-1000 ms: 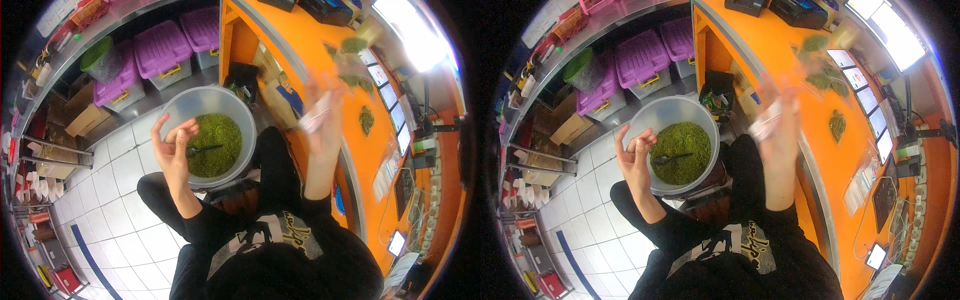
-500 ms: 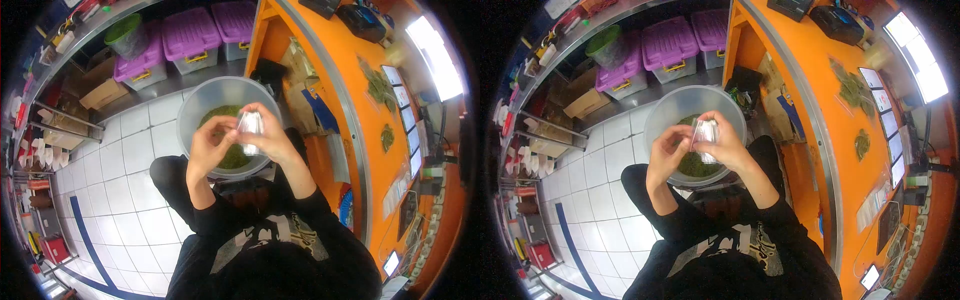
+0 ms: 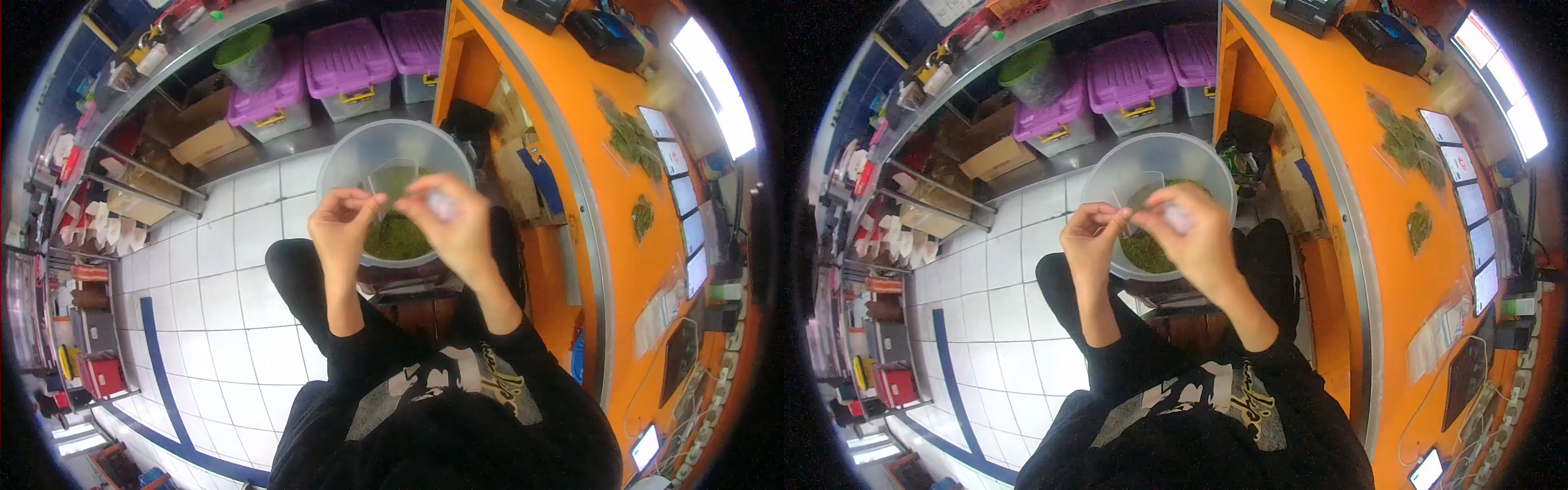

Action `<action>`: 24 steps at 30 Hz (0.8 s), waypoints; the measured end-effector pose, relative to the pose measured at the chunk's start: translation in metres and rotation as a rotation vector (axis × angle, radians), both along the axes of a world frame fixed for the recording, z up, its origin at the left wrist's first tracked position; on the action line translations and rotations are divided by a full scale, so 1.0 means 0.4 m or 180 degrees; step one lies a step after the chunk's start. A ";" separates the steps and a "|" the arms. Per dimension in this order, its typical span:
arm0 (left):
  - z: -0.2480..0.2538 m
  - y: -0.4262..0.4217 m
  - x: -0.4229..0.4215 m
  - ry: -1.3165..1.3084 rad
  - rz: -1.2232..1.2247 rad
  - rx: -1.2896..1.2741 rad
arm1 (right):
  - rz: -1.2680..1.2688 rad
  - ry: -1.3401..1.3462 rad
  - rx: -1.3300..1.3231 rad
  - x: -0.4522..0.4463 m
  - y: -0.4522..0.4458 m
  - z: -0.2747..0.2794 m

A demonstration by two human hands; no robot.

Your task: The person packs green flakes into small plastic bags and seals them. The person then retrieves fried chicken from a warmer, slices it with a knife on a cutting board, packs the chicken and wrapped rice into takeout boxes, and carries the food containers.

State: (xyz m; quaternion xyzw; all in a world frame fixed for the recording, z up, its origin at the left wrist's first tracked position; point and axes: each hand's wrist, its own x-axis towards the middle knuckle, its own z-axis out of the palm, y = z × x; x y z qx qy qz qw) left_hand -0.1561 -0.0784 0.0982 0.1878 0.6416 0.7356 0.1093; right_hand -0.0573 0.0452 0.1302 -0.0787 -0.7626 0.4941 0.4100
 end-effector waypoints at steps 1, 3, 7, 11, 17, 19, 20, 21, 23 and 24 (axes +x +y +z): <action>0.020 0.000 0.032 0.0001 0.0043 0.0144 | 0.0108 -0.0081 0.0032 0.002 -0.022 0.011; 0.034 -0.019 0.078 0.0260 0.0184 -0.0045 | 0.0310 -0.0233 -0.0078 0.018 -0.049 0.022; 0.067 -0.059 0.141 0.0745 0.0336 -0.0528 | 0.0276 0.0046 0.0299 0.059 -0.058 0.023; 0.089 -0.085 0.187 0.0746 0.0045 -0.0737 | 0.1277 -0.1109 -0.1316 0.117 -0.059 0.034; 0.084 -0.126 0.168 0.0251 -0.0821 -0.0391 | 0.1330 -0.1125 -0.1413 0.151 -0.070 0.038; 0.070 -0.123 0.154 0.0084 -0.0964 -0.0486 | 0.1132 -0.1155 -0.1122 0.141 -0.077 0.048; 0.062 -0.120 0.154 0.0091 -0.0934 -0.0465 | 0.0970 -0.1116 -0.0749 0.130 -0.078 0.042; 0.053 -0.110 0.158 0.0243 -0.0716 -0.0442 | 0.0813 -0.1066 -0.0373 0.116 -0.077 0.035; 0.048 -0.100 0.154 0.0520 -0.0367 -0.0198 | 0.0449 -0.0785 -0.0043 0.075 -0.062 0.022; 0.045 -0.094 0.150 0.0535 -0.0333 -0.0176 | 0.0052 -0.0506 0.0241 0.053 -0.056 0.018</action>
